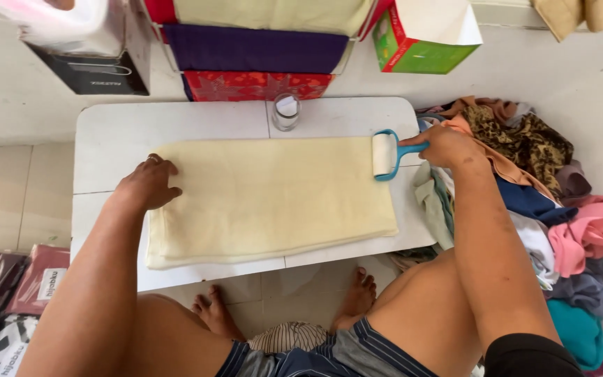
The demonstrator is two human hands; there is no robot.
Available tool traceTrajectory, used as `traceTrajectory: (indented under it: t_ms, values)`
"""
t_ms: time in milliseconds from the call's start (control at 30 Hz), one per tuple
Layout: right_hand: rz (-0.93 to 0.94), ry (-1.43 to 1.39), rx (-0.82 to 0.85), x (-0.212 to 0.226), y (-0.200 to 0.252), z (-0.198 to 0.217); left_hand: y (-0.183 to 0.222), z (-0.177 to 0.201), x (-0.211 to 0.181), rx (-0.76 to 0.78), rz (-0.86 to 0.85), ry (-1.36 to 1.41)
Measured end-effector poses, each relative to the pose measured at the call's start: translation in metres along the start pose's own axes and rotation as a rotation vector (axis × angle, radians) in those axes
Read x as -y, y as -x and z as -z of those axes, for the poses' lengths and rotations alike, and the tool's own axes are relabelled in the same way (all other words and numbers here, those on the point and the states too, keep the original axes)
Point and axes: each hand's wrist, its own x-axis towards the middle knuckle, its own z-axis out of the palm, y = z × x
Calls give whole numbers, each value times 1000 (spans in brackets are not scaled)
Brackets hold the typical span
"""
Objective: Folding a large yellow cloth and using a lint roller to clean it on a small table.
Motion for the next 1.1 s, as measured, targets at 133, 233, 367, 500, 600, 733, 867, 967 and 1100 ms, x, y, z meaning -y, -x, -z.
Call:
traceTrajectory:
  t_ms: [133, 233, 367, 500, 600, 733, 867, 967, 1100]
  values:
    - [12, 28, -28, 14, 44, 18, 0, 2, -3, -19, -6, -45]
    - [98, -190, -12, 15, 49, 8, -2, 4, -10, -87, -34, -133]
    - [98, -58, -49, 25, 41, -35, 15, 14, -33, -51, -77, -38]
    - [83, 2, -141, 35, 23, -67, 3, 0, -28, -2, -78, -21]
    - [114, -104, -231, 58, 27, -52, -4, -1, -26, 7, -63, -1]
    - [140, -119, -189, 69, 50, -36, 1, 0, -27, 27, -55, 13]
    - [114, -32, -14, 54, 62, -47, 4, 3, -24, 32, -51, 29]
    - [11, -52, 190, 59, 95, -41, -3, -6, -11, 49, -101, 3]
    - [109, -56, -87, 59, 94, -50, -10, -12, -9, 2, -136, -10]
